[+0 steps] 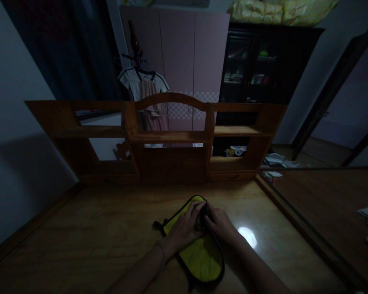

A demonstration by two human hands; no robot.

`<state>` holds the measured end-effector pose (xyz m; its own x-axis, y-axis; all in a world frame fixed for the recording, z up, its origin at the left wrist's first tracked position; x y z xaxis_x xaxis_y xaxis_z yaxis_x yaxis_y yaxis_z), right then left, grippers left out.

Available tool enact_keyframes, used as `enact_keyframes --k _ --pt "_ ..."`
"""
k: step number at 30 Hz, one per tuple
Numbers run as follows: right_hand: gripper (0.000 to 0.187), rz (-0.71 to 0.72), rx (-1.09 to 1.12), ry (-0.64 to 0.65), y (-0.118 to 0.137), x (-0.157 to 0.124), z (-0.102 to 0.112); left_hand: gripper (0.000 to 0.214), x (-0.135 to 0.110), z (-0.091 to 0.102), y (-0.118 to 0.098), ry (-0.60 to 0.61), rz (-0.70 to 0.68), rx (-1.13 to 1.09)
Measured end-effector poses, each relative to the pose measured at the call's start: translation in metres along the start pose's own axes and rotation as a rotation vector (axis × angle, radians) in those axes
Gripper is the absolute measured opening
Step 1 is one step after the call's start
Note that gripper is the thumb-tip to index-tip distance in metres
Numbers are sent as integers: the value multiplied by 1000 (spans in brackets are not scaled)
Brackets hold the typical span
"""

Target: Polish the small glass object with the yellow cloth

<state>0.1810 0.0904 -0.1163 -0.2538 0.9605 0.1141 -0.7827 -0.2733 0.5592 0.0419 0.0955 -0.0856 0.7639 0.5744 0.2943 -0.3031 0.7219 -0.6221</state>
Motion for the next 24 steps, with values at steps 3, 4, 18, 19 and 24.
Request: enact_keyframes --k 3,4,18,19,24 --pt "41 -22 -26 -20 -4 2 -1 89 0 0 1 4 -7 13" --pt "40 -39 -40 -29 -5 3 0 90 1 0 2 7 -8 14" --pt "29 -65 -70 15 3 -1 9 90 1 -2 5 -14 -16 -15" --pt "30 -55 -50 38 4 -1 9 89 1 -2 4 -10 -16 -13" --pt "35 -44 -18 76 6 -2 7 90 2 -1 2 4 -5 -17"
Point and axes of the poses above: each hand's wrist, its own x-axis towards the middle knuckle, its own z-axis out of the back of the hand, y = z × x, the point moved 6 cm from there along x, towards the middle knuckle, and after that the axes turned 8 degrees about y, right-handed, at the moved point
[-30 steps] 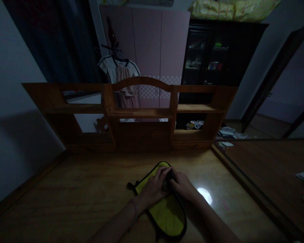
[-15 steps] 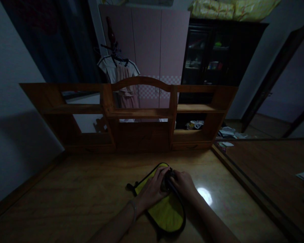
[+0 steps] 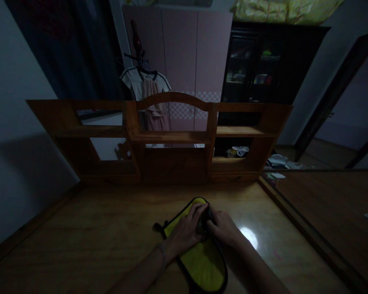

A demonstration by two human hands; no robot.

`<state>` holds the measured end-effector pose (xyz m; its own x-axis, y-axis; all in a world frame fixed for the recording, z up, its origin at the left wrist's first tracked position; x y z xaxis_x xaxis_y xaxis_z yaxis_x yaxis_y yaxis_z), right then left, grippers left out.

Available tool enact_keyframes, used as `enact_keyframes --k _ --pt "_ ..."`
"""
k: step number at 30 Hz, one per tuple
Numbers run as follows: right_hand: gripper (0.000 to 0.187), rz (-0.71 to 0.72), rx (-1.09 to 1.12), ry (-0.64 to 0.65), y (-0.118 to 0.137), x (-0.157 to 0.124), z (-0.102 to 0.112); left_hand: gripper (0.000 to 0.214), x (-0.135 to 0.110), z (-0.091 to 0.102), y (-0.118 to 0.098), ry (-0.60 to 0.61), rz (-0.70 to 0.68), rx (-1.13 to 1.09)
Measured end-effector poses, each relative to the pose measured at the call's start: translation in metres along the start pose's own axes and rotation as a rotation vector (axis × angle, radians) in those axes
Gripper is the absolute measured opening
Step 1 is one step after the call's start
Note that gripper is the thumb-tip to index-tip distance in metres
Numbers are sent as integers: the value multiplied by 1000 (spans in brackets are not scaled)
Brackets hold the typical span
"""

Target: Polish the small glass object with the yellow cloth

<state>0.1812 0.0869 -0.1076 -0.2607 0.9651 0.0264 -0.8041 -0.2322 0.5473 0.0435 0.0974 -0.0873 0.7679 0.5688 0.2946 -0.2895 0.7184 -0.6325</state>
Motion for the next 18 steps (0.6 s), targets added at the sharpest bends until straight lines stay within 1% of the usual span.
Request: enact_keyframes --k 6,12,18 --pt "37 0 -13 -54 -4 2 -2 91 -1 1 -1 -8 -9 -4" --pt "31 -27 18 -128 -2 2 5 91 -1 0 1 -17 -12 5" --pt "32 -31 67 -113 -4 4 1 88 -1 1 -1 -15 -25 9"
Point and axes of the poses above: each hand's wrist, its own x-axis towards the middle knuckle, its own z-axis out of the back of the hand, y = z × x, the point moved 6 cm from there along x, towards the middle knuckle, and after that the axes turned 8 degrees about y, right-handed, at the moved point
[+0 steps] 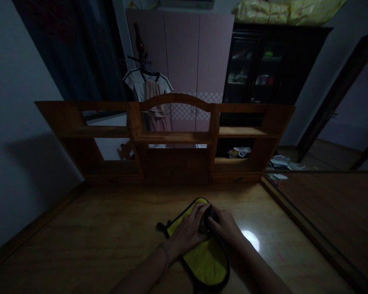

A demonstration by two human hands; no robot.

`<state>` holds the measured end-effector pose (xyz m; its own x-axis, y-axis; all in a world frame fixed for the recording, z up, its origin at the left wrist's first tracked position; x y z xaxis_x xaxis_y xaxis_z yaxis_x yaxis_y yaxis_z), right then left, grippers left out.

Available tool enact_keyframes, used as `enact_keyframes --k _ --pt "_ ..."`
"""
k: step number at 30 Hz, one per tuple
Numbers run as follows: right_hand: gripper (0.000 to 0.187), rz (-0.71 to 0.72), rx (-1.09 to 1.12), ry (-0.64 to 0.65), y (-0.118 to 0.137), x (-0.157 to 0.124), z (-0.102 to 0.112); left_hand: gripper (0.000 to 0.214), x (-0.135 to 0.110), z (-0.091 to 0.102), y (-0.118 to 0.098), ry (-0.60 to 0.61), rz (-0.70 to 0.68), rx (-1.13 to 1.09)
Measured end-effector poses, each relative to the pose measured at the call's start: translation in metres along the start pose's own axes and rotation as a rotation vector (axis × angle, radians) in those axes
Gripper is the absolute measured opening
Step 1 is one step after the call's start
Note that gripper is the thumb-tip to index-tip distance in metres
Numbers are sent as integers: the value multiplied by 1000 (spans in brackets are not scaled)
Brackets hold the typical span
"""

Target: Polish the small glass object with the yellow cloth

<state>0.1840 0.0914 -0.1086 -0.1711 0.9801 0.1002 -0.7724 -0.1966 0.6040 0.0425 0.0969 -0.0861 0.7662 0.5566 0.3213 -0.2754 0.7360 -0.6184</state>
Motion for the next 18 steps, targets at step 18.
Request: enact_keyframes --k 18 --pt "35 40 34 39 2 -1 -4 90 1 -1 -1 15 7 -4"
Point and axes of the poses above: each hand's wrist, its own x-axis towards the middle knuckle, its own z-axis out of the back of the hand, y = z × x, the point moved 6 cm from there along x, towards the middle knuckle, and after that the axes turned 8 degrees about y, right-handed, at the moved point
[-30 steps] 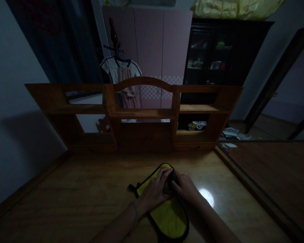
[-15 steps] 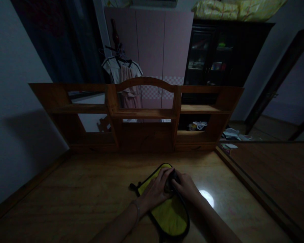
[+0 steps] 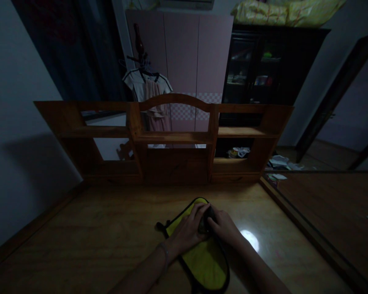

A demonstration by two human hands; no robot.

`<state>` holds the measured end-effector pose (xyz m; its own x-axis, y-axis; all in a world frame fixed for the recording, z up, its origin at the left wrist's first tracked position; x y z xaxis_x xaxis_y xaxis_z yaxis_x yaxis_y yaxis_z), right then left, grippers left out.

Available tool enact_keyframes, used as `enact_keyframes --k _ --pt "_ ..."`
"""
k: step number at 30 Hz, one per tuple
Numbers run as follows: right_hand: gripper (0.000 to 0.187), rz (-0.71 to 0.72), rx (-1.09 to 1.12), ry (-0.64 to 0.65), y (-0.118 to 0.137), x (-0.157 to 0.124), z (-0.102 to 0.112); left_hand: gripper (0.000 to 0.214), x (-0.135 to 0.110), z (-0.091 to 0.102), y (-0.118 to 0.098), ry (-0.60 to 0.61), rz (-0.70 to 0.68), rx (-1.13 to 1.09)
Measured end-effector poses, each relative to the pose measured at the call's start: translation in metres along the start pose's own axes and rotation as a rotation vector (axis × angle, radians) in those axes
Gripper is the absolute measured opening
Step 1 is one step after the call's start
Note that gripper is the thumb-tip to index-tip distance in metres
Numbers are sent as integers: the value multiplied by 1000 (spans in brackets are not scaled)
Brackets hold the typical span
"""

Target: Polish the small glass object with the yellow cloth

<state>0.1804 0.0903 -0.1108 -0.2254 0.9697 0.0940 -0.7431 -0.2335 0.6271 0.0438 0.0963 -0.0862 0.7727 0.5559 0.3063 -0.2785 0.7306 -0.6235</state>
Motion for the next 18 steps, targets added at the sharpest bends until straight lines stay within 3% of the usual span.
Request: enact_keyframes --k 8,18 --pt "20 -25 -32 -17 -7 -1 9 86 -2 2 -1 -2 -10 -9" --pt "21 15 2 -27 3 -1 8 88 -1 0 1 8 3 -19"
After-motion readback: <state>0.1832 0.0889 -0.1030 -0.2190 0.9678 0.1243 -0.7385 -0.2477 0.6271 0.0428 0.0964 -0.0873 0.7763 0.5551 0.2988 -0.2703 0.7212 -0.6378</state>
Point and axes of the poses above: each hand's wrist, its own x-axis towards the middle knuckle, its own z-axis out of the back of the hand, y = z × x, the point moved 6 cm from there along x, towards the middle knuckle, and after that the axes turned 8 degrees about y, right-handed, at the moved point
